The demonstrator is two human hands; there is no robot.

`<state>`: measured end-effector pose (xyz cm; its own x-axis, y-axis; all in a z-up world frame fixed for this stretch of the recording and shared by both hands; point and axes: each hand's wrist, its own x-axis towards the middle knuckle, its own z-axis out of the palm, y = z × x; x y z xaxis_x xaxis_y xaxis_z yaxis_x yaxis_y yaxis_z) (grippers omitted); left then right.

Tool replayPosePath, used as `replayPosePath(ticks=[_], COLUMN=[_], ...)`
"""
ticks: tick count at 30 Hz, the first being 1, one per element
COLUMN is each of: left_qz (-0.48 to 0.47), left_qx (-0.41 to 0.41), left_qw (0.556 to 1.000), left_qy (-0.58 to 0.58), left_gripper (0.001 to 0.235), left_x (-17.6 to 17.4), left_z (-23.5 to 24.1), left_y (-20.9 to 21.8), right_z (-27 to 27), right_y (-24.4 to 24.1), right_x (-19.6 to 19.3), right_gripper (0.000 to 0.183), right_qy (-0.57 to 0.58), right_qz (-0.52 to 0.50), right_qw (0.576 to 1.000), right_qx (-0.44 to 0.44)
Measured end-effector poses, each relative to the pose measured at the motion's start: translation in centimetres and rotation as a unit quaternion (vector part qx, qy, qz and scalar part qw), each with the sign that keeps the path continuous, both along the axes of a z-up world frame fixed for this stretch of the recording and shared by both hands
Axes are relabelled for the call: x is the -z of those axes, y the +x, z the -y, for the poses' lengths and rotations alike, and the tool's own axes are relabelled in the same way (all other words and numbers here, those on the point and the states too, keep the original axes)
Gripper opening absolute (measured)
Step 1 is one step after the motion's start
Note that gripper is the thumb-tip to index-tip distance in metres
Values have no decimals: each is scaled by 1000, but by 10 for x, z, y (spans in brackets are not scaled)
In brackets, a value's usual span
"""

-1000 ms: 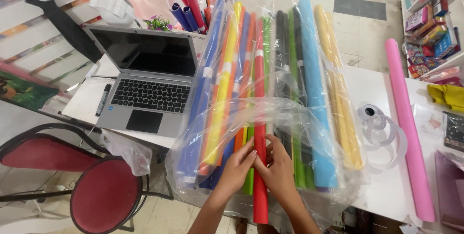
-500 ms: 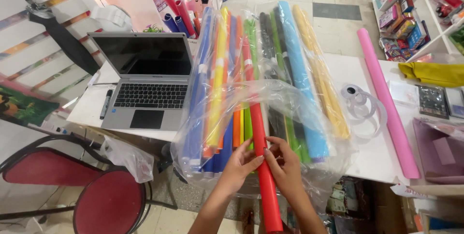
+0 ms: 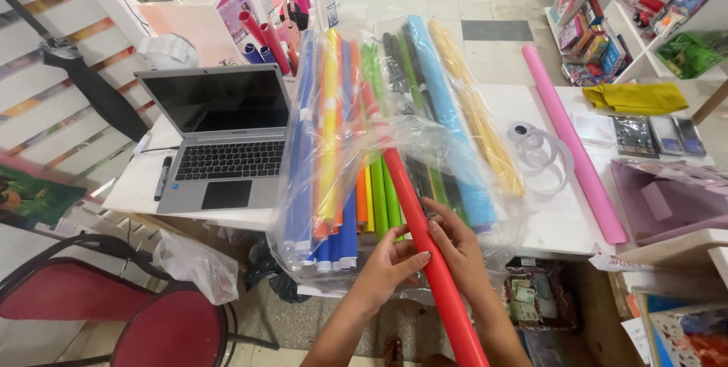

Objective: Applying white adhesive labels to the ends of long colored rolls of material in a gift shop.

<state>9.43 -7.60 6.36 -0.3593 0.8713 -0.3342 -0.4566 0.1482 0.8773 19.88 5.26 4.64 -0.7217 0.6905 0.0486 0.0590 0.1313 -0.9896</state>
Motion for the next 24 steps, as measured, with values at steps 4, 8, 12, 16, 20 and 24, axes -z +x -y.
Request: replayPosePath(ticks=[4,8,12,16,20,24], left_qz=[-34,-117,-189,-255,-247,-241], left_qx=[34,72,81,87,56,14], left_qw=[999,990,978,960,966,969], left_qy=[-22,-32,-33,-71,-51,-46], left_gripper=[88,76,66,78,62,54], left_x=[-1,-29,-30,-42,-25,-15], left_z=[3,16,23,31,37,45], left_y=[5,20,40,66,92,122], right_z=[1,5,11,22,37,57], right_y=[13,34,61,93,129,164], right_x=[-14,-15,-11,-5,-4,-14], right_gripper=[42,36,34,31,33,35], right_qy=[21,-7,22,-13,-27,-35], right_qz=[-7,-16,-27,-52,-47,-67], right_qw=[999,999,997,996,996,994], right_qx=[-24,-51,-65,-74,-76,-81])
